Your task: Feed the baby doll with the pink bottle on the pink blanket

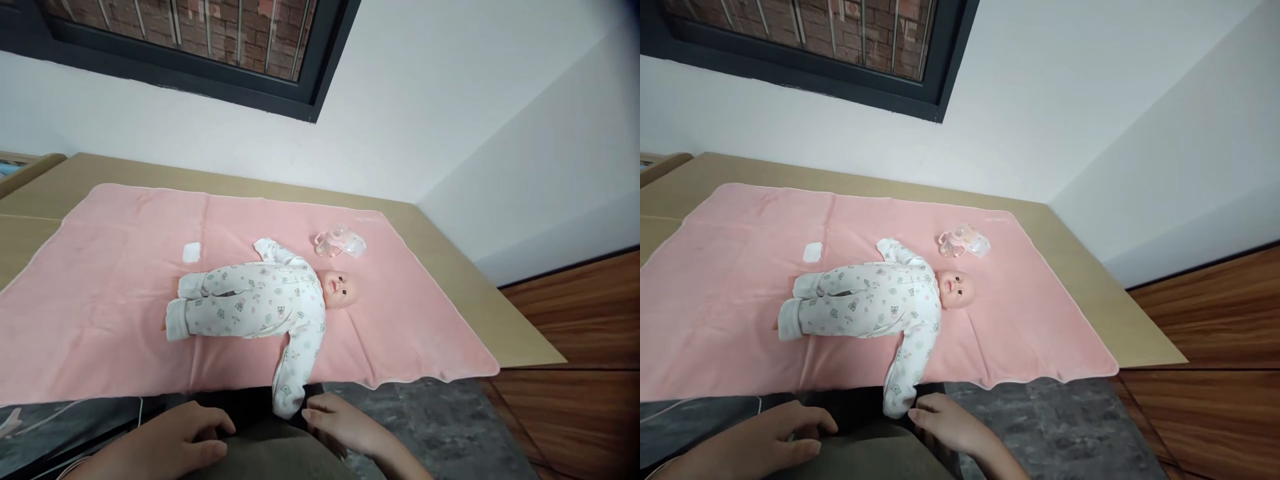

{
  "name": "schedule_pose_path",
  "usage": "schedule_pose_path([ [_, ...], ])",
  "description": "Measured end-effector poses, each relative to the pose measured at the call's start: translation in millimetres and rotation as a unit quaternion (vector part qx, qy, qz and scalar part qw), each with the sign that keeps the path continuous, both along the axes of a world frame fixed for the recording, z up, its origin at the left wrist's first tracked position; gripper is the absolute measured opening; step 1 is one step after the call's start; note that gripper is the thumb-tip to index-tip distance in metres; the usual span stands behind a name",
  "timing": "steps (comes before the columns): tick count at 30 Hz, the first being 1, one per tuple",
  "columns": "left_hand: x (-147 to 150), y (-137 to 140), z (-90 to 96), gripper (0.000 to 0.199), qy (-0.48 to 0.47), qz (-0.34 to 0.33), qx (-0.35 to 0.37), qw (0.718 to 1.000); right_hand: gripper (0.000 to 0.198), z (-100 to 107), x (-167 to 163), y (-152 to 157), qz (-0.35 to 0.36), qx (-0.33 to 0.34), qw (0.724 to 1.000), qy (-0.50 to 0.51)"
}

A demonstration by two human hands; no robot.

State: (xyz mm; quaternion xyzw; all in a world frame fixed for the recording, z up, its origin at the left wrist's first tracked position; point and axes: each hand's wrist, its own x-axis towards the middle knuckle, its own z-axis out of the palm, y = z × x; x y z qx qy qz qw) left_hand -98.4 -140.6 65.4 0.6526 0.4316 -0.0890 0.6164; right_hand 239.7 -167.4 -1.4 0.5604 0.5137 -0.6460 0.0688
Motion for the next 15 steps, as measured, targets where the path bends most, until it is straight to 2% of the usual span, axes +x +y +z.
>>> schedule_pose_path([
  [2,9.1,-2.8,6.4,0.045,0.006,0.012,0.009,1.000,0.034,3.8,11.1,8.1,0.021,0.001,1.000,0.018],
  [4,15.2,-5.7,7.0,0.050,-0.001,0.039,0.006,0.999,0.025,13.1,21.1,17.1,0.098,0.065,0.993,0.023],
  [6,20.1,-5.8,7.3,0.055,-0.029,0.067,0.001,0.997,0.018,28.6,31.4,25.8,0.177,0.123,0.976,0.031],
  [8,26.3,-0.9,12.3,0.056,-0.075,0.085,0.005,0.994,0.016,50.5,42.6,35.5,0.213,0.122,0.966,0.076],
  [10,36.1,10.9,22.8,0.053,-0.120,0.095,0.024,0.988,0.025,76.5,53.9,48.4,0.214,0.125,0.958,0.143],
  [11,42.8,19.4,29.4,0.051,-0.135,0.103,0.040,0.985,0.030,89.5,59.2,56.9,0.198,0.163,0.953,0.164],
  [13,60.3,41.1,42.1,0.046,-0.143,0.127,0.081,0.978,0.031,111.7,69.1,80.3,0.139,0.290,0.929,0.181],
  [15,81.6,66.9,50.3,0.043,-0.164,0.143,0.145,0.965,0.025,124.7,78.1,114.6,0.030,0.426,0.885,0.186],
])
